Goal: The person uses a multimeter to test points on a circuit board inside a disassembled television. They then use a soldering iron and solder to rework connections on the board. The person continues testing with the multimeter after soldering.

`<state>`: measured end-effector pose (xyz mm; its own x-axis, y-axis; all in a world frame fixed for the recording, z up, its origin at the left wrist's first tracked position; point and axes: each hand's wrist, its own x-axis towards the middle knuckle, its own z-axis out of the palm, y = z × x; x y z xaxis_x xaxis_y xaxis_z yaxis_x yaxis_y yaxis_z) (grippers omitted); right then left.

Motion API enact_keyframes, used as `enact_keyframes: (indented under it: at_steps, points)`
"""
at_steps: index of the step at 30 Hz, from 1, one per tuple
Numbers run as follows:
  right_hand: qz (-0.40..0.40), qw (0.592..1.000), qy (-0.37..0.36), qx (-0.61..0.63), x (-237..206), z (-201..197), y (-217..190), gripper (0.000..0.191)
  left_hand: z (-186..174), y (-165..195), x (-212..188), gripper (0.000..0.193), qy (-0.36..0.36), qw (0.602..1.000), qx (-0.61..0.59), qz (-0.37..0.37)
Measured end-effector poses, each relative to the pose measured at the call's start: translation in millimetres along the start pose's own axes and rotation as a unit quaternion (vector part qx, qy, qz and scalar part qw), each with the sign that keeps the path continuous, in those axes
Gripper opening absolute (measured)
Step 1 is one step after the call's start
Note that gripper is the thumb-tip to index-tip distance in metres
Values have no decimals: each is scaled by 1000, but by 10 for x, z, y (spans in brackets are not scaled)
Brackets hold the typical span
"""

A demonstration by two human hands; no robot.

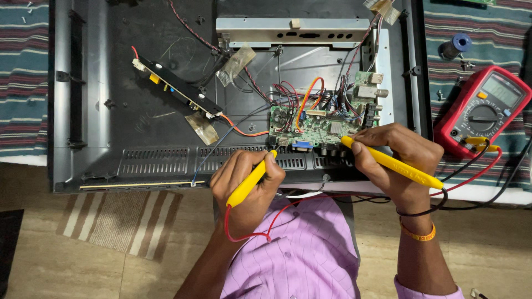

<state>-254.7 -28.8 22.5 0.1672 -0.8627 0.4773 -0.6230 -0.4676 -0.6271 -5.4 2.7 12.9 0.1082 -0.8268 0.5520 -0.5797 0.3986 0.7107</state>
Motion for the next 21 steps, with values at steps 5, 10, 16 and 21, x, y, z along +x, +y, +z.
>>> enact_keyframes:
  at_steps: [5, 10, 16, 21]
  points:
    - [-4, 1000, -1, -2, 4, 6, 11, 14, 1, -9, 4, 11, -5, 1000, 6, -1]
    - [-2, 1000, 3, -4, -3, 7, 9, 14, 4, -3, 2, 10, -7, 1000, 1, -6]
    - [4, 1000, 5, 5, -6, -2, 8, 16, 10, 14, 5, 10, -3, 1000, 2, -7]
    - [2, 1000, 9, -8, -3, -14, 3, 14, 8, 17, 0, 11, -7, 1000, 3, -6]
